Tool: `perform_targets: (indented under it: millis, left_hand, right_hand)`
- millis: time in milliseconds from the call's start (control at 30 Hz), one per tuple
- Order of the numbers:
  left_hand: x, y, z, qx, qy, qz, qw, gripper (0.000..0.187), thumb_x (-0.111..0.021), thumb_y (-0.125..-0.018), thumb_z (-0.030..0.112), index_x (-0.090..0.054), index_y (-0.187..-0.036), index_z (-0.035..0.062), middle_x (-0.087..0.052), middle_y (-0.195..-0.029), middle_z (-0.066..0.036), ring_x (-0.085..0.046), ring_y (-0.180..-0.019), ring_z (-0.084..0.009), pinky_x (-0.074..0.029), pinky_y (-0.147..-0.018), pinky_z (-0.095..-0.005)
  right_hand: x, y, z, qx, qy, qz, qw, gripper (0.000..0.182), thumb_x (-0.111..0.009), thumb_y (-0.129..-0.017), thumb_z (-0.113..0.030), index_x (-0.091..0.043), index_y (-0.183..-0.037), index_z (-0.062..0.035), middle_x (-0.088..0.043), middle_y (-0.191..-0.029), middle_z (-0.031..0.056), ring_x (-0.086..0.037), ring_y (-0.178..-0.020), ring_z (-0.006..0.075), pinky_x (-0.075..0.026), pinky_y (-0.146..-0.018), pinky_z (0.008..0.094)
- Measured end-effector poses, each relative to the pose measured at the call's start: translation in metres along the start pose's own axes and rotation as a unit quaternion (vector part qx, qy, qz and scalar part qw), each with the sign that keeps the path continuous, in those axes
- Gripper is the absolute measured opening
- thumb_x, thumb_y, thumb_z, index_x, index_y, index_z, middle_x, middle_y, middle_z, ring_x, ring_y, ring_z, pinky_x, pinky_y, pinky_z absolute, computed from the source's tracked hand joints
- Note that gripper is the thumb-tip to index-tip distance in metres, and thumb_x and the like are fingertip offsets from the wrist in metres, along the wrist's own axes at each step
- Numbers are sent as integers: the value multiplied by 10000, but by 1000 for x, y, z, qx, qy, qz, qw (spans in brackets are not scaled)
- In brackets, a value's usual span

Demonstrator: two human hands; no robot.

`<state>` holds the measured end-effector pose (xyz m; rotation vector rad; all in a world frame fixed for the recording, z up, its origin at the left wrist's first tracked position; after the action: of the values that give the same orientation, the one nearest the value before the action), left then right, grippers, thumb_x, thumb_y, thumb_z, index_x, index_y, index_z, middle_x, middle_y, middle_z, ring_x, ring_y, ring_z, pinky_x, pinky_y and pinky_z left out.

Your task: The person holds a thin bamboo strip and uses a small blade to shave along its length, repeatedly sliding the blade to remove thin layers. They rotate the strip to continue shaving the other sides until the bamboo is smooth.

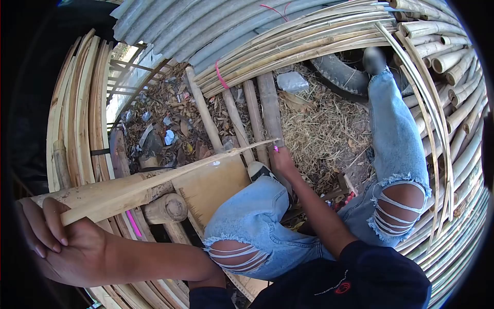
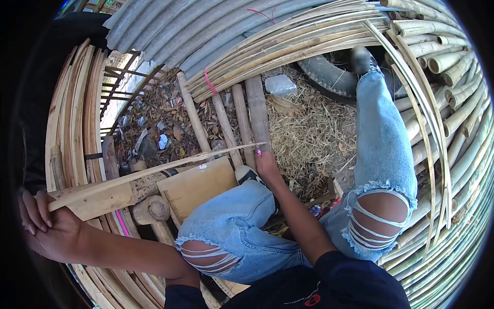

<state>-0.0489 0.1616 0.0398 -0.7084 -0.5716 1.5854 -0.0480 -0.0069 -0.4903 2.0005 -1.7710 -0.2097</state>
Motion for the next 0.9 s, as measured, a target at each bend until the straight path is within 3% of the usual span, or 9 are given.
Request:
perform_targets:
  millis: [133, 267, 333, 400, 500, 533, 600, 767, 900]
  left_hand:
    - [-6, -11, -7, 51, 62, -26, 996, 200, -328, -792, -25, -313, -623, 80, -298, -602, -25, -242, -449, -75, -239, -418, -180]
    - [-24, -17, -13, -21, -132, 62, 989, 237, -401, -879, 64, -329, -653, 69, -301, -580, -14, -247, -453, -64, -230, -388, -174]
    - [-32, -17, -17, -19, -102, 50, 993, 249, -417, -883, 64, -323, -653, 74, -294, -575, -11, -233, -445, -60, -218, -370, -169]
    - [-46, -16, -22, -24, -53, 53, 997, 290, -455, -901, 97, -308, -650, 87, -278, -562, 0, -208, -428, -48, -211, -341, -162]
    - [-53, -10, -19, -25, -58, 53, 997, 309, -458, -913, 132, -303, -649, 94, -280, -562, 6, -216, -426, -42, -216, -341, -160]
    - [-54, -8, -18, -31, -59, 47, 997, 305, -458, -916, 139, -308, -654, 92, -289, -566, 2, -228, -423, -43, -218, -341, -168]
    - [-48, -11, -17, -29, -62, 51, 996, 298, -456, -916, 134, -311, -659, 91, -294, -571, 0, -232, -423, -45, -221, -343, -172]
    - [-36, -19, -17, -15, -59, 5, 998, 280, -453, -911, 115, -311, -673, 80, -318, -602, -17, -241, -435, -70, -239, -353, -190]
    - [-20, -25, -19, 4, -23, -4, 1000, 283, -444, -911, 107, -304, -666, 79, -315, -599, -16, -240, -440, -76, -241, -352, -192]
  right_hand:
    - [-7, -7, 14, 59, 79, -10, 995, 329, -447, -824, -200, -540, -753, 107, -529, -722, 331, -561, -791, 455, -424, -650, 487]
    - [-10, -17, 15, -12, 110, 38, 993, 304, -455, -824, -200, -587, -750, 64, -562, -734, 306, -573, -768, 438, -442, -661, 492]
    - [-16, -24, 50, -53, 120, 49, 990, 296, -460, -819, -205, -607, -752, 43, -575, -742, 296, -576, -763, 434, -447, -673, 497]
    - [-22, -35, 90, 92, 272, 8, 958, 273, -471, -797, -205, -635, -753, 8, -595, -744, 266, -584, -743, 421, -459, -679, 491]
    - [-15, -42, 81, 136, 358, -73, 921, 257, -462, -775, -178, -620, -742, 21, -579, -694, 257, -584, -701, 408, -454, -645, 483]
    - [-18, -31, 69, 131, 355, -78, 922, 257, -462, -775, -178, -620, -742, 21, -579, -694, 257, -584, -701, 408, -454, -645, 483]
    - [-18, -23, 39, -51, 3, 73, 996, 261, -443, -775, -160, -577, -702, 52, -533, -614, 260, -586, -631, 352, -412, -549, 440]
    - [-15, 3, -26, 35, -80, 41, 995, 257, -443, -787, -140, -526, -677, 76, -506, -593, 256, -549, -597, 375, -380, -538, 453]
    - [-14, -4, 11, 4, -50, 30, 998, 266, -459, -801, -147, -526, -671, 74, -532, -644, 270, -557, -636, 407, -387, -549, 478]
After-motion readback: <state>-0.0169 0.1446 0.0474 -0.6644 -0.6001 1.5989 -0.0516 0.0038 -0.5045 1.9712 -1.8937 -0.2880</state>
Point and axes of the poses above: each hand's wrist, its own y-axis away from the middle knuckle, its own x-axis out of the back of the hand, z = x × y, the point moved 4 cm from there along -y, towards the middle knuckle
